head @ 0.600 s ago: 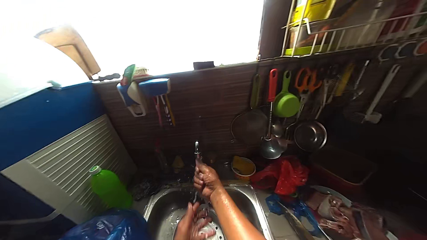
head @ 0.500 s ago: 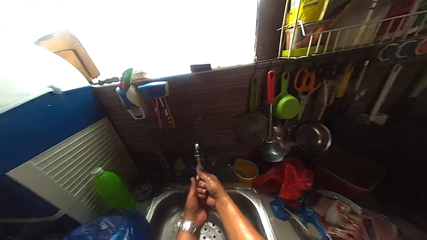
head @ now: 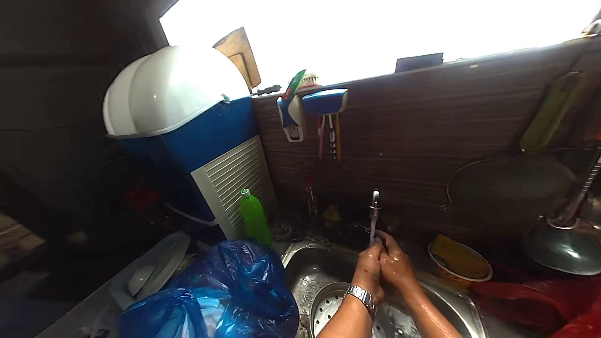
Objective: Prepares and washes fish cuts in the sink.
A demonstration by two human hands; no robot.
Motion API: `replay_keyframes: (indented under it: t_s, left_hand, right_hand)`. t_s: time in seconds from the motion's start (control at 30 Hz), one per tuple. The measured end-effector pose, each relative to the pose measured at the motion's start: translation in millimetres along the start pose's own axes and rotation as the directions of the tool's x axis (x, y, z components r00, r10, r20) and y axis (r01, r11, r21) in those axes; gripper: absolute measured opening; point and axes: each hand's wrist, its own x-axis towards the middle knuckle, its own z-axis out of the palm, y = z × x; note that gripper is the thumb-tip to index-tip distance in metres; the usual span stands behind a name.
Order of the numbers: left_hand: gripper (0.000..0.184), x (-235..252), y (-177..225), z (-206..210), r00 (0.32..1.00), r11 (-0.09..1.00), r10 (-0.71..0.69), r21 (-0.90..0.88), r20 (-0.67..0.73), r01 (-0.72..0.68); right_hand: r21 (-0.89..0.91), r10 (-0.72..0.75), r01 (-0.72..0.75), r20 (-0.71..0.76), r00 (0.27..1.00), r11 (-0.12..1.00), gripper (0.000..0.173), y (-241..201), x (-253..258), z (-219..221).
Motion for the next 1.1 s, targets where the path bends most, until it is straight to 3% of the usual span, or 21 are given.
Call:
replay_keyframes:
  t_s: [0.07,0.1,0.17,0.27,0.3,0.43,0.53,0.6,0.67,0.73,0.77,0.83,0.9,0.97,1.03,1.1]
  left_hand:
    - [0.033,4,9,-23,0.994,0.93,0.11,0.355,-0.019,-0.096]
    - [0.035,4,16,-36,0.991,0.821,0.131,0.559,0.013,-0.116]
    - [0.035,-7,29,-59,0.988,0.603,0.122,0.783,0.096,-0.15]
    - [0.067,-32,34,-84,0.975,0.38,0.041,0.899,0.218,-0.217]
    - [0.069,-42,35,-93,0.967,0.293,0.004,0.924,0.256,-0.246]
    - [0.04,-110,55,-133,0.941,-0.103,-0.007,0.935,0.34,-0.339]
    - [0.035,-183,86,-180,0.922,-0.242,0.265,0.945,0.282,-0.22]
    - [0.035,-224,104,-219,0.903,-0.245,0.4,0.968,0.158,-0.061]
    - [0.033,-257,113,-258,0.869,-0.185,0.493,0.981,0.046,0.053]
    - [0.028,-279,109,-296,0.805,-0.132,0.593,0.987,0.005,0.091]
    - [0.027,-287,105,-309,0.78,-0.098,0.626,0.99,-0.02,0.104]
    - [0.034,-299,94,-327,0.742,-0.028,0.666,0.99,-0.083,0.136]
    - [0.043,-304,82,-338,0.698,0.051,0.706,0.991,-0.123,0.122]
    - [0.049,-307,75,-339,0.666,0.107,0.732,0.99,-0.144,0.097]
    - [0.057,-310,76,-335,0.694,0.084,0.708,0.991,-0.134,0.106]
    - [0.064,-309,84,-330,0.743,-0.042,0.667,0.992,-0.064,0.123]
  right_hand:
    - [0.13,0.006,-0.01,0.036,0.999,0.991,0.043,5,-5,5]
    - [0.148,0.029,-0.036,0.049,0.998,0.988,0.041,8,-6,6]
    - [0.091,0.103,-0.11,0.078,0.992,0.99,0.035,16,-6,9]
    - [-0.057,0.195,-0.189,0.141,0.971,0.98,0.023,21,-4,18]
    - [-0.114,0.203,-0.186,0.17,0.964,0.976,0.026,20,-4,22]
    - [-0.21,0.064,0.001,0.303,0.951,0.978,0.037,-22,-25,46]
    - [-0.026,-0.218,0.249,0.403,0.889,0.968,0.033,-77,-70,81]
    - [0.195,-0.413,0.364,0.454,0.79,0.911,0.03,-110,-107,117]
    - [0.383,-0.571,0.424,0.521,0.635,0.821,0.028,-131,-140,156]
    - [0.395,-0.638,0.518,0.611,0.469,0.759,0.03,-141,-163,188]
    - [0.305,-0.606,0.589,0.676,0.419,0.748,0.033,-141,-171,199]
    - [0.06,-0.493,0.698,0.751,0.439,0.713,0.035,-138,-181,206]
    - [-0.144,-0.342,0.699,0.791,0.507,0.701,0.039,-134,-183,197]
    - [-0.286,-0.152,0.668,0.842,0.517,0.687,0.044,-124,-174,183]
    - [-0.358,0.0,0.659,0.878,0.478,0.662,0.046,-112,-166,172]
    - [-0.399,0.084,0.688,0.892,0.443,0.606,0.045,-115,-163,163]
